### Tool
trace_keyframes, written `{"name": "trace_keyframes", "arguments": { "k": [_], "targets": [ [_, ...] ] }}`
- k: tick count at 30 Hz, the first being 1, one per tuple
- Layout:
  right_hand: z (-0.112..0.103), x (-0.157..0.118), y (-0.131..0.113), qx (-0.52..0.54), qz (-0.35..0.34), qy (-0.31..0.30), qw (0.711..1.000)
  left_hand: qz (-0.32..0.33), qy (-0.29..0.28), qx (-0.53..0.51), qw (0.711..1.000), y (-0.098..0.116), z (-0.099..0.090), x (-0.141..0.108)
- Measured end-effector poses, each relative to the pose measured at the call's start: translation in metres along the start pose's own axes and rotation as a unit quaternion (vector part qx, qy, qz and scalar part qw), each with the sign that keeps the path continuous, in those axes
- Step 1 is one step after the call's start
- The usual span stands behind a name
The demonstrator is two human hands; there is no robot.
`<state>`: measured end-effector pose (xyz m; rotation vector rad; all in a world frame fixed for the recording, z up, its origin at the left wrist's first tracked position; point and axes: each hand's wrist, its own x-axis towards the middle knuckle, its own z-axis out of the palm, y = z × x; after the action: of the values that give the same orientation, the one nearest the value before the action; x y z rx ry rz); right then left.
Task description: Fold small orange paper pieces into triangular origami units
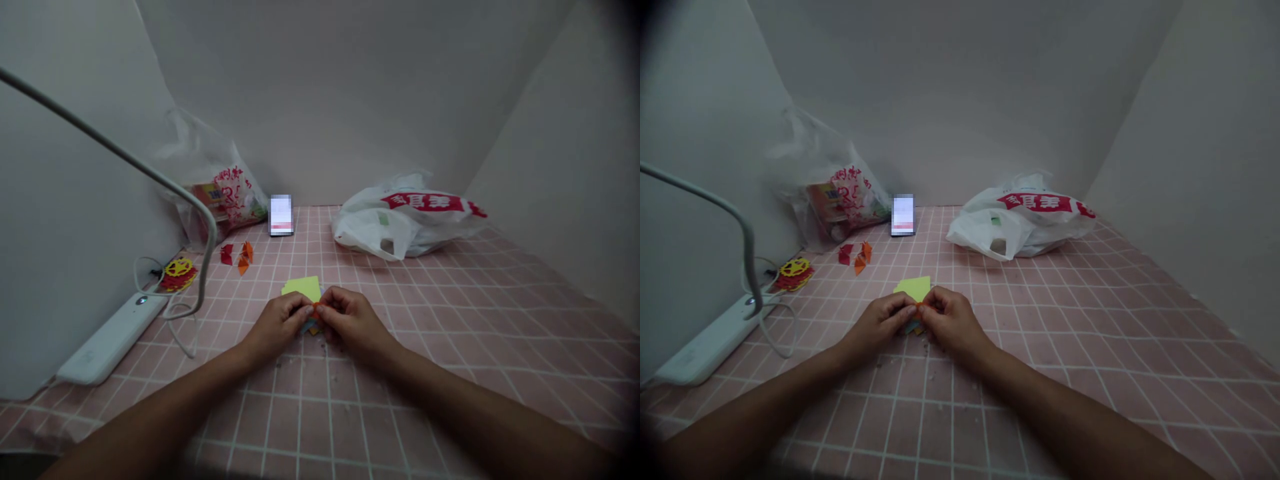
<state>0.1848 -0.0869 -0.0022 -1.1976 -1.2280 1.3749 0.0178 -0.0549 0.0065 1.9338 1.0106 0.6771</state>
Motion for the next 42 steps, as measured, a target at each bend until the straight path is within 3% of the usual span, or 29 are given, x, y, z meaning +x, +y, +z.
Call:
{"name": "trace_keyframes", "arguments": {
  "k": [2,5,10,13,18,21,24,28,31,38,42],
  "targets": [
    [-0.001,0.000,0.000,0.046,0.007,-0.015,0.999,-0.013,-0.007,-0.033,0.999,-0.001,0.000,0.000],
    [-0.004,0.001,0.000,0.117,-0.013,-0.040,0.992,-0.072,-0.036,-0.179,0.981,-0.005,0.002,0.001],
    [-0.010,0.005,-0.002,0.128,-0.041,-0.089,0.987,-0.154,-0.106,-0.414,0.891,-0.006,0.003,0.001],
    [-0.011,0.006,-0.003,0.139,-0.038,-0.120,0.982,-0.159,-0.139,-0.464,0.860,-0.002,0.000,0.001],
    [-0.008,0.006,0.001,0.150,-0.023,-0.129,0.980,-0.172,-0.157,-0.488,0.841,-0.002,-0.003,0.000],
    [-0.008,0.005,0.003,0.162,-0.017,-0.122,0.979,-0.169,-0.176,-0.473,0.847,-0.006,-0.001,0.000],
    [-0.009,0.007,0.002,0.150,-0.024,-0.097,0.984,-0.147,-0.161,-0.434,0.874,-0.007,0.002,0.000],
    [-0.010,0.008,-0.002,0.106,-0.038,-0.025,0.993,-0.097,-0.044,-0.353,0.929,-0.007,0.004,0.001],
    [-0.009,0.008,-0.004,0.092,-0.033,0.006,0.995,-0.065,0.029,-0.299,0.952,-0.005,0.003,0.001],
    [-0.004,0.005,0.004,0.073,-0.064,0.003,0.995,-0.060,0.078,-0.258,0.961,-0.001,0.003,0.000],
    [-0.002,0.003,0.005,0.073,-0.066,-0.004,0.995,-0.063,0.067,-0.256,0.962,0.002,0.003,0.000]
  ]
}}
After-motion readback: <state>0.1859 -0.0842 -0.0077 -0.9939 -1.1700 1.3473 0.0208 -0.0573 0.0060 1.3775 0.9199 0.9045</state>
